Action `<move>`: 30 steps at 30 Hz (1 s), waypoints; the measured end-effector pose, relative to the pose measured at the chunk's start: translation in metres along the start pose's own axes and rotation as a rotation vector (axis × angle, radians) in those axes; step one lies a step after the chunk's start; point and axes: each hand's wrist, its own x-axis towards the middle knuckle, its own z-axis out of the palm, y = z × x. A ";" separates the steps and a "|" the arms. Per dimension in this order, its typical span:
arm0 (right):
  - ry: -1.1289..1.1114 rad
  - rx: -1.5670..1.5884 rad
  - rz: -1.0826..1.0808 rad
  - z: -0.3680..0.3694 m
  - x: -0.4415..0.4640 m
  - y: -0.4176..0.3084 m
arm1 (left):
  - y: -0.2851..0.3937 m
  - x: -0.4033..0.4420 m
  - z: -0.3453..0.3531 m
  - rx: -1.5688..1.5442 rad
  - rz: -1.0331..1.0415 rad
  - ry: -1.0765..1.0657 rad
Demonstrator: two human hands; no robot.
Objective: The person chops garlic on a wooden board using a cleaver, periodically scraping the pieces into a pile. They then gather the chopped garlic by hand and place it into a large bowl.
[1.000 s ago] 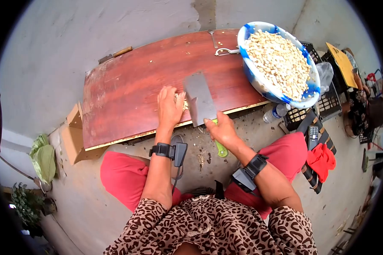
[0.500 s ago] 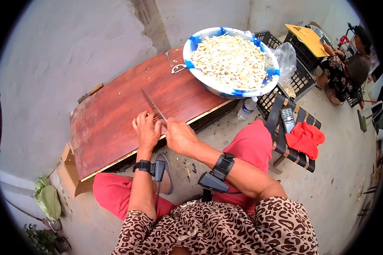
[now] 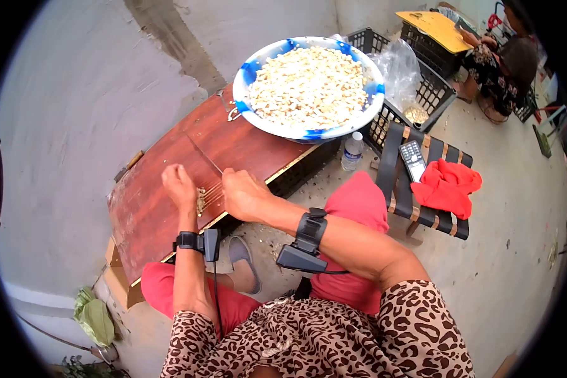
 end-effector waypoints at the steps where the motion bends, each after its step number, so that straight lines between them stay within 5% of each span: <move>1: 0.003 0.012 0.002 0.005 0.001 0.006 | 0.017 0.010 -0.003 -0.082 0.017 0.052; 5: -0.026 0.026 0.015 0.021 0.006 0.011 | 0.110 0.041 -0.023 -0.400 0.143 0.035; 11: -0.158 -0.072 0.030 0.025 0.008 0.012 | 0.191 0.063 -0.021 -0.414 0.407 -0.669; 14: -0.225 0.054 0.121 0.024 0.007 0.012 | 0.216 0.060 -0.013 -0.385 0.508 -0.805; 19: -0.053 0.053 -0.153 0.062 0.001 0.033 | 0.233 0.052 0.025 -0.275 0.654 -0.827; 22: -0.159 0.147 0.034 0.060 0.004 0.025 | 0.237 0.038 0.062 -0.266 0.670 -0.785; 27: -0.207 0.141 -0.053 0.067 0.005 0.029 | 0.238 0.023 0.103 -0.167 0.596 -0.765; 30: -0.237 0.133 -0.090 0.073 0.004 0.031 | 0.248 0.029 0.096 -0.164 0.478 -1.003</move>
